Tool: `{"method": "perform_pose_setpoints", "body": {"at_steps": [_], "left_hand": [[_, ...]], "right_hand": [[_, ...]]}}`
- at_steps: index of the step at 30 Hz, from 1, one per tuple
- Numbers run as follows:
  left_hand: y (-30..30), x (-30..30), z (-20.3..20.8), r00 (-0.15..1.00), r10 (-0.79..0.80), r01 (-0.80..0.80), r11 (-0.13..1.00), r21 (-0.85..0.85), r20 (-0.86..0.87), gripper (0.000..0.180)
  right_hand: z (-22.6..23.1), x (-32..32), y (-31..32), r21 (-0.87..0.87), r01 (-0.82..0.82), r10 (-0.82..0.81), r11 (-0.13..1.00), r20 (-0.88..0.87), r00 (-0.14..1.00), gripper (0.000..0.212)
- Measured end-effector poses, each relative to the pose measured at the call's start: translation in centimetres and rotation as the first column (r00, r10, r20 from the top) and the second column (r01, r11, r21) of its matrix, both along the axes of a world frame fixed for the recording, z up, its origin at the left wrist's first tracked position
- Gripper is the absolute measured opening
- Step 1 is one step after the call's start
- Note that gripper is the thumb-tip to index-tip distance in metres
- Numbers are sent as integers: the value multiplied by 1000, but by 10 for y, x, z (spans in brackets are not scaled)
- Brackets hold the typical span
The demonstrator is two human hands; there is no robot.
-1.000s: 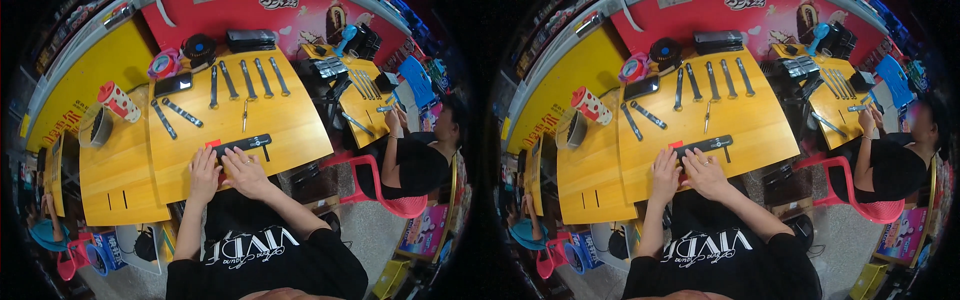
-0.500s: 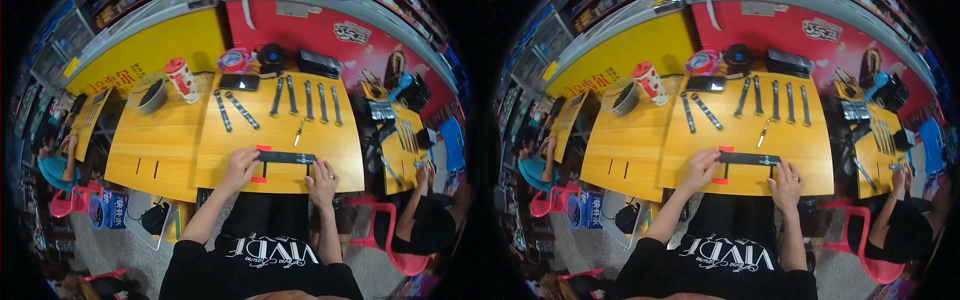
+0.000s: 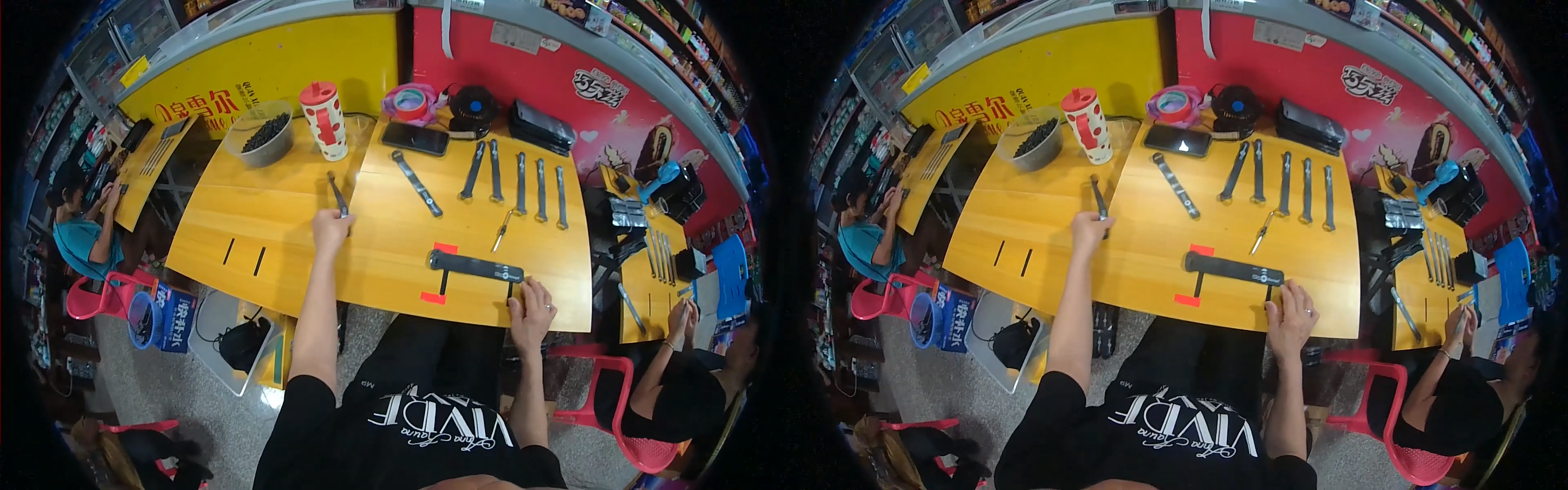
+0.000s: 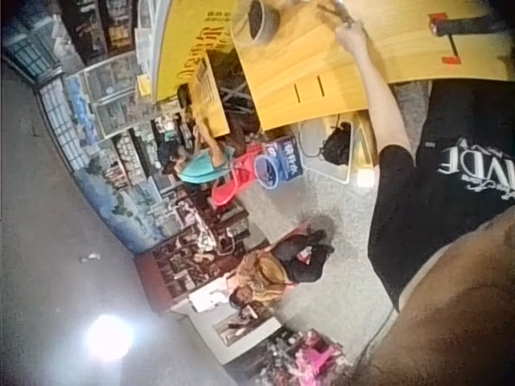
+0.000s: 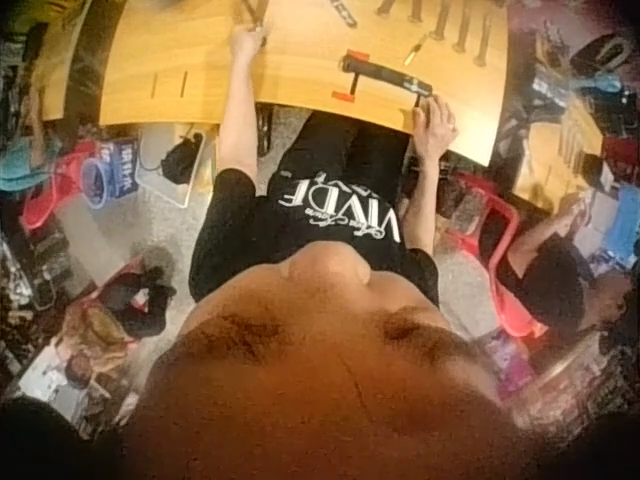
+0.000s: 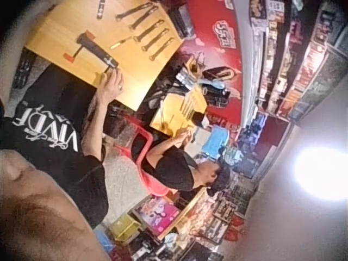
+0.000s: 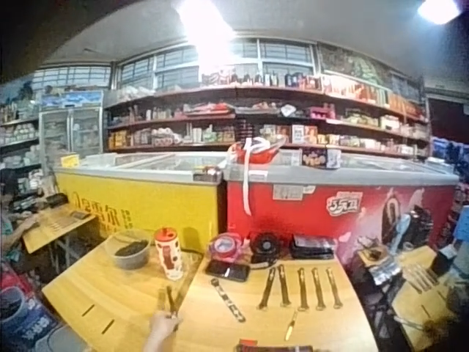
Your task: Manually attaching flexible black strips to a base plate.
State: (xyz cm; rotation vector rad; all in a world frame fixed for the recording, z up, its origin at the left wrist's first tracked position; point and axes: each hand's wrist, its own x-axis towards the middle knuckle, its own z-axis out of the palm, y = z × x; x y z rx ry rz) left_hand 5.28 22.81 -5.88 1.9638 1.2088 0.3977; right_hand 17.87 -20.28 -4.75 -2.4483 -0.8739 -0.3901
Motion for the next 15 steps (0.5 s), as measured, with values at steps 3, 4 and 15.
{"method": "perform_pose_setpoints", "body": {"at_steps": [3, 4, 15], "left_hand": [[5, -61, -28, 855, 254, -171, 961, -216, 452, 19], [-21, -60, -5, 729, 295, -47, 922, -385, 618, 11], [-241, -41, 61, 417, 407, 678, 457, -576, 813, 17]], "right_hand": [[-3, -2, 7, 264, -33, 26, 964, 28, 999, 27], [3, -12, 11, 398, -30, 39, 917, -15, 999, 26], [54, -94, 77, 824, -49, 768, 565, -503, 396, 24]]}}
